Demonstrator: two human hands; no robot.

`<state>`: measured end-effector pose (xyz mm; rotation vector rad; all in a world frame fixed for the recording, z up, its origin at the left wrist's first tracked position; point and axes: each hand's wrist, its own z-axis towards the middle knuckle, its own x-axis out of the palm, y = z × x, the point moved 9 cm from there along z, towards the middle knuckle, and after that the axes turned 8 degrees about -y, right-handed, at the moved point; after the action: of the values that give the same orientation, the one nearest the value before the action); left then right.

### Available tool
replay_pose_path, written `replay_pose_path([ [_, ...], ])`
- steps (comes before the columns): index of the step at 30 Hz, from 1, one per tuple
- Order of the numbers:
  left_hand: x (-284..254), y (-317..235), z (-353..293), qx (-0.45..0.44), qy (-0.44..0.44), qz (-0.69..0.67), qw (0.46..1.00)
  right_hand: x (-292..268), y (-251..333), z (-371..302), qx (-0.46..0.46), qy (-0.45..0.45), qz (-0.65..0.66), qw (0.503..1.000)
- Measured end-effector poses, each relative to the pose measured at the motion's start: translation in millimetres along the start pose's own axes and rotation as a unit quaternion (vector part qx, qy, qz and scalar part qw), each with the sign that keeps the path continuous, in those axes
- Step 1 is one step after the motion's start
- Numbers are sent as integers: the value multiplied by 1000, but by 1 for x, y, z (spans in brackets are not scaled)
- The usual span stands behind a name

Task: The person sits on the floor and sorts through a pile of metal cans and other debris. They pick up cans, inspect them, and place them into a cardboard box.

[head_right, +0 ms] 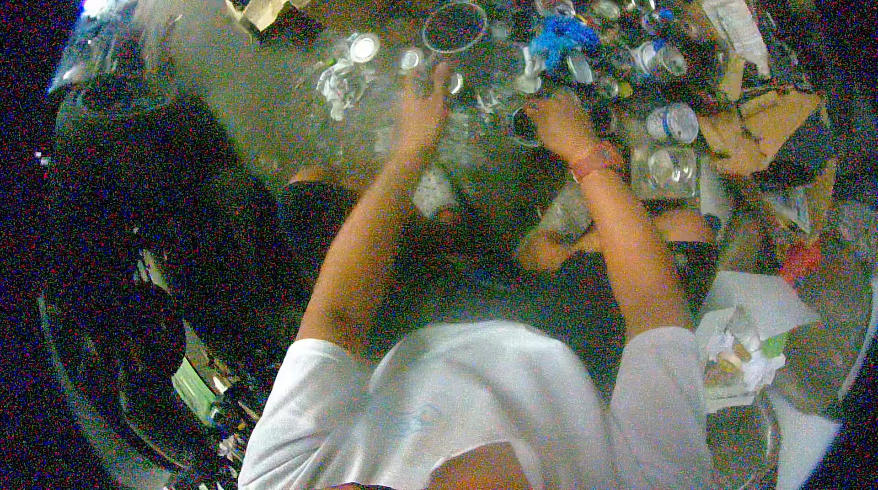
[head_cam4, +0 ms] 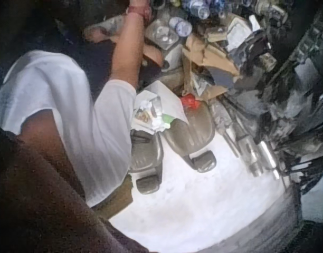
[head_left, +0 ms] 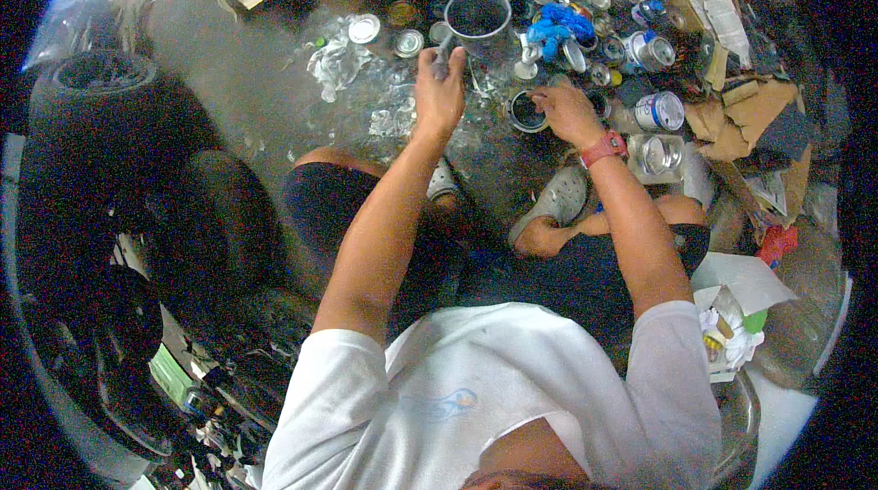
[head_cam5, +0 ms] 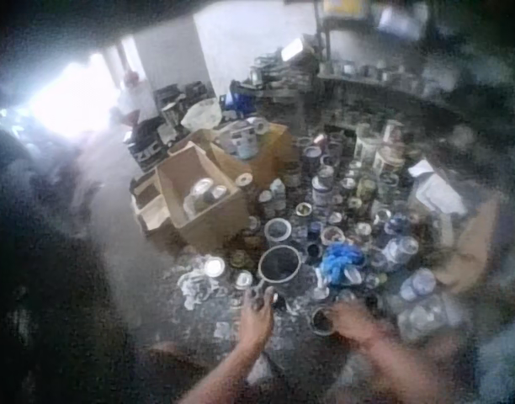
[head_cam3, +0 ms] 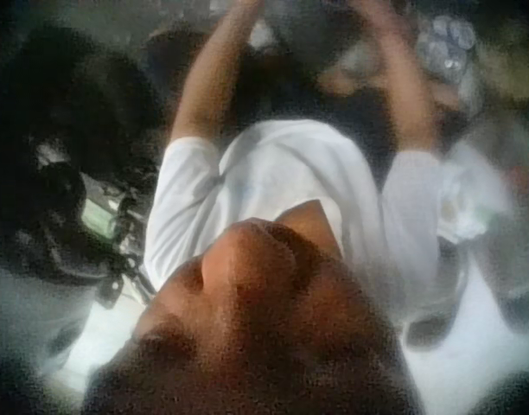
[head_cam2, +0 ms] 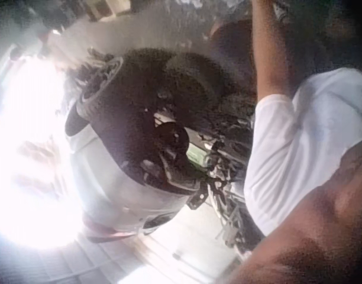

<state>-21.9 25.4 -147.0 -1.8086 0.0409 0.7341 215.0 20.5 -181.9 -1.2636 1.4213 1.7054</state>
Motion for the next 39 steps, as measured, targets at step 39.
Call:
replay_pose_path([
  [39,84,305,-6,-148,-236,-34,960,47,-112,-24,338,-144,264,892],
])
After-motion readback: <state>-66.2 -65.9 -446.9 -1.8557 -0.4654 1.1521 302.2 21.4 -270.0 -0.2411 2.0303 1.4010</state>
